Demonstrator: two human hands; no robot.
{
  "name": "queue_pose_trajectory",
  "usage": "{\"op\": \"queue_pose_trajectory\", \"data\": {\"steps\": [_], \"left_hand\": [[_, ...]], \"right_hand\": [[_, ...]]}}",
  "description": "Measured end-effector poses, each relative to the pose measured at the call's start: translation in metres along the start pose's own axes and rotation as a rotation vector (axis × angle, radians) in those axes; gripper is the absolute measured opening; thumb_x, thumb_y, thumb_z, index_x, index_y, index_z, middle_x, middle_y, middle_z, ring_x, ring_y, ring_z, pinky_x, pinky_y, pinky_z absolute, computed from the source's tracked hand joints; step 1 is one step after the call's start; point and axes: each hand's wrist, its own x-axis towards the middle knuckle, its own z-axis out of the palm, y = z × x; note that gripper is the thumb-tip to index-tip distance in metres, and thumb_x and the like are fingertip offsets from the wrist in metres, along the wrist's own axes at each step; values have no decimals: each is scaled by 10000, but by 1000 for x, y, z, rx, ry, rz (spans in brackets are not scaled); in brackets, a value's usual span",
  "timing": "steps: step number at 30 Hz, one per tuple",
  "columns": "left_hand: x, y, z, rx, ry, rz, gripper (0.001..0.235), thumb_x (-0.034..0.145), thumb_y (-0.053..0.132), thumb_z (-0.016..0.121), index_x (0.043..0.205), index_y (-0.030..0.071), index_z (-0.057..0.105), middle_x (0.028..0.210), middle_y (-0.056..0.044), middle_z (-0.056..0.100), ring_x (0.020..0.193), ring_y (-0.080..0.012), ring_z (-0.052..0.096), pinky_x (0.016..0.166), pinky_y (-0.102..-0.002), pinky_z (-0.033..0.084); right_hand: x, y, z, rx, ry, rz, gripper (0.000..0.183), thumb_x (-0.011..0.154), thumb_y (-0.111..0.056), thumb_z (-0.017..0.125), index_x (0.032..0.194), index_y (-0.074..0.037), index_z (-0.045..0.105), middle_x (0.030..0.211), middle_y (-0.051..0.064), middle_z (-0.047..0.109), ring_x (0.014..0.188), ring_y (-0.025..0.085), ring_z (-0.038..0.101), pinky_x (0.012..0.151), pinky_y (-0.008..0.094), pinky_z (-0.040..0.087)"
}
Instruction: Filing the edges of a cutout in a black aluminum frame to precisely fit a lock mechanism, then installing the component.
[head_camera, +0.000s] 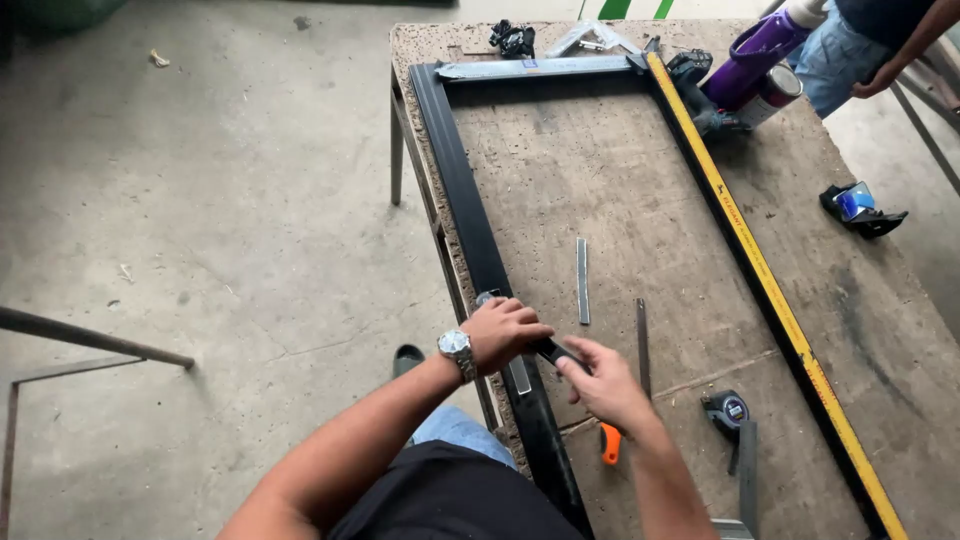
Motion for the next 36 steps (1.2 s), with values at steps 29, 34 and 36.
{"op": "queue_pose_trajectory", "data": {"steps": [29,34,36], "left_hand": [[-2,-73,50,398,137,421,52,920,248,556,903,292,535,878,56,535,898,-151,556,997,-387,449],[-8,-57,11,348,143,321,307,879,278,676,1181,299,626,1241,20,627,1261,-201,556,1105,-444,407],[-13,-53,13,117,193,-57,615,810,351,806,1378,265,587,1452,-30,546,1376,-274,496,1107,-484,424]], "right_hand": [[23,104,86,-133,304,-59,157,823,-122,811,979,-115,815,819,121,750,808,297,768,665,375,614],[16,95,73,-75,360,-47,160,856,-81,777,1013,-73,800,845,172,738,818,296,764,681,371,608],[23,120,69,119,268,54,182,908,-97,741,1081,-60,784,823,72,733,751,142,701,674,291,588]]}}
